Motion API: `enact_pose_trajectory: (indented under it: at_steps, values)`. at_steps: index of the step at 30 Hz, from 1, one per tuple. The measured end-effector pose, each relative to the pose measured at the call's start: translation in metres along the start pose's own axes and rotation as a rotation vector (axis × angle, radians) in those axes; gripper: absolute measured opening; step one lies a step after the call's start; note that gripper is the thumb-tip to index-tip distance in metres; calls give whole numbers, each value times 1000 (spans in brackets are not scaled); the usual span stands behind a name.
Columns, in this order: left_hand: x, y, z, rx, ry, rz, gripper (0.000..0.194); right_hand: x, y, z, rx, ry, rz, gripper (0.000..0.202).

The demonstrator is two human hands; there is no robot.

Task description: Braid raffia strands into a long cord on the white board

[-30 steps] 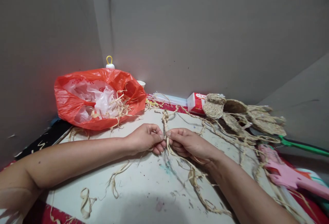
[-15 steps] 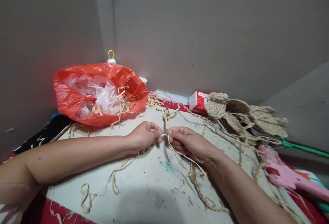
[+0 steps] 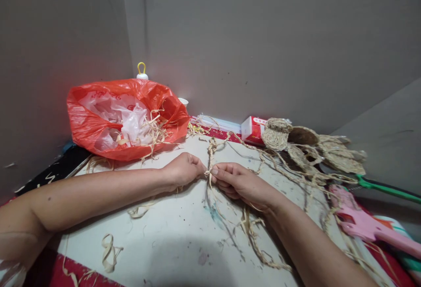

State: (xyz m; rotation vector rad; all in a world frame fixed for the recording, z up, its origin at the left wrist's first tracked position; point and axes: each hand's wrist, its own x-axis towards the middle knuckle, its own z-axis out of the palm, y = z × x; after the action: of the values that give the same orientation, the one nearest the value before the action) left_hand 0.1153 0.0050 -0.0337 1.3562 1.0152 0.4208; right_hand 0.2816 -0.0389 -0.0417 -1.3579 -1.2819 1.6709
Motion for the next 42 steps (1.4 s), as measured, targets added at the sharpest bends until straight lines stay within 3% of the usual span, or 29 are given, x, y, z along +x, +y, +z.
enact_pose_trajectory:
  at_steps: [10,15,19,25,34,37,40,42]
  values:
    - [3,2,-9,-83,-110,-75,23,6,7,10,-163,223,-61,37]
    - [-4,7,0,-153,-78,-107,22,8,10,16,-158,295,-73,33]
    - [-11,7,16,-229,-10,-123,17,8,9,19,-80,249,-37,34]
    - [-12,0,27,-182,-3,-16,12,4,2,19,86,134,-5,35]
    - [-6,-13,29,22,14,150,15,4,4,22,121,180,-25,35]
    - [-10,-15,26,38,-24,215,15,4,4,22,132,200,-37,34]
    - [-17,-7,11,105,-128,173,17,3,2,20,149,209,-52,32]
    - [-19,3,-2,152,-67,152,21,2,0,18,153,207,-60,30]
